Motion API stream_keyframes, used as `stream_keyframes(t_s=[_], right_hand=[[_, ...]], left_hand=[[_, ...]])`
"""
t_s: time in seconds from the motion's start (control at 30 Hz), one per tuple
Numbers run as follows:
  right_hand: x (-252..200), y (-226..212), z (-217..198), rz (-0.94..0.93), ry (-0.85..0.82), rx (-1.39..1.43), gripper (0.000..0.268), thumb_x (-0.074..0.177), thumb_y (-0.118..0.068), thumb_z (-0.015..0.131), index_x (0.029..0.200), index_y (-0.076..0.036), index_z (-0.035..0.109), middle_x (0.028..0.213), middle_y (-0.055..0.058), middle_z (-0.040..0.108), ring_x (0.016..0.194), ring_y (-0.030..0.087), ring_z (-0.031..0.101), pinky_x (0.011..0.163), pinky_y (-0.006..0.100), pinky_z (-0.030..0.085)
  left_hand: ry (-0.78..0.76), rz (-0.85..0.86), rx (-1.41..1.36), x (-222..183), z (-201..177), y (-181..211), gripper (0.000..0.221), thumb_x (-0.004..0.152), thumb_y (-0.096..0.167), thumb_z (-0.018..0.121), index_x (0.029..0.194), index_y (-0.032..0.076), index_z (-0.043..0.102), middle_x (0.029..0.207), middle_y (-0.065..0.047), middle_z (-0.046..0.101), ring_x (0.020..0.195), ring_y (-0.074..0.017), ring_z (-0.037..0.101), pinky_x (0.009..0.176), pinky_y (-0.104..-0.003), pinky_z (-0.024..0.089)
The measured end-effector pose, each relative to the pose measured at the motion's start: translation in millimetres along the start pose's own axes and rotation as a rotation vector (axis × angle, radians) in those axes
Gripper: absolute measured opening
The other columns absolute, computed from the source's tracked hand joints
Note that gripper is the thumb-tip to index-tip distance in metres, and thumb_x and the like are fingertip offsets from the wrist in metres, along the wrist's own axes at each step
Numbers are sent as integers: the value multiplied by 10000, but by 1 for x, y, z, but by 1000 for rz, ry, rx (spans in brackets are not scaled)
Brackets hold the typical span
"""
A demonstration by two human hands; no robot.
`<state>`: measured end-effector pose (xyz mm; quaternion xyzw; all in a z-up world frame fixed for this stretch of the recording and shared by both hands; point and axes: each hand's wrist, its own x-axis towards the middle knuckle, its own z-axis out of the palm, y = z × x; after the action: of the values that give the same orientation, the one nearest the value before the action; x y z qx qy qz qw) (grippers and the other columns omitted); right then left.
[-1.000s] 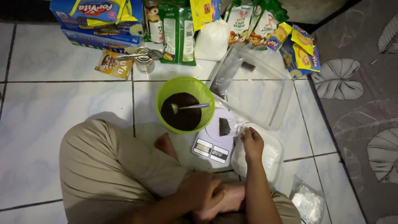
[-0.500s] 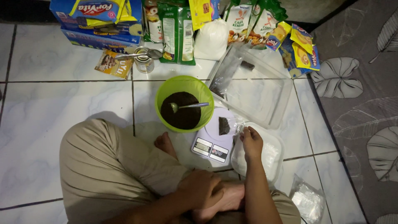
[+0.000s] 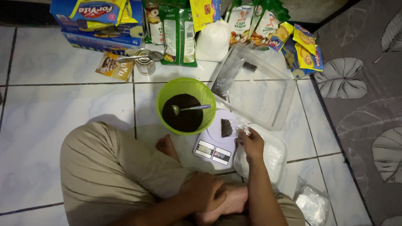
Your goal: Packaging dark powder into small plastic bags and weighing them on a digital scale
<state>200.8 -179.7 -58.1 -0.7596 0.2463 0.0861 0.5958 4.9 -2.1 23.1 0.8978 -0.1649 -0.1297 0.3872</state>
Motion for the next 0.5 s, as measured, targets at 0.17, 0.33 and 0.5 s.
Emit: stream_keyframes(t_s=[0.17,0.33,0.5], right_hand=[[11,-2,-3,126,-56,204,256,856,-30,756,1104,-61,701,870,75,703,746,175,641,725,302,553],[30,-9,-17,95,-117,356,150,911,-28,717,1051,-10,765,942,130,767,813,213,710,764,305,589],[59,-81,-39,-297,-207,-101,167,967,-85,618,1056,-19,743,1101,99,780,988,218,759,863,309,578]], left_hand=[[65,-3,23,-3,-12,8,317,908,409,611,896,95,655,839,-170,708,751,-449,660,654,-596,470],[113,15,6,1,-9,4,273,867,394,685,839,122,687,773,-164,692,678,-447,627,602,-585,430],[-226,78,451,28,147,-83,181,968,250,497,1006,135,632,971,-209,644,785,-510,611,519,-737,398]])
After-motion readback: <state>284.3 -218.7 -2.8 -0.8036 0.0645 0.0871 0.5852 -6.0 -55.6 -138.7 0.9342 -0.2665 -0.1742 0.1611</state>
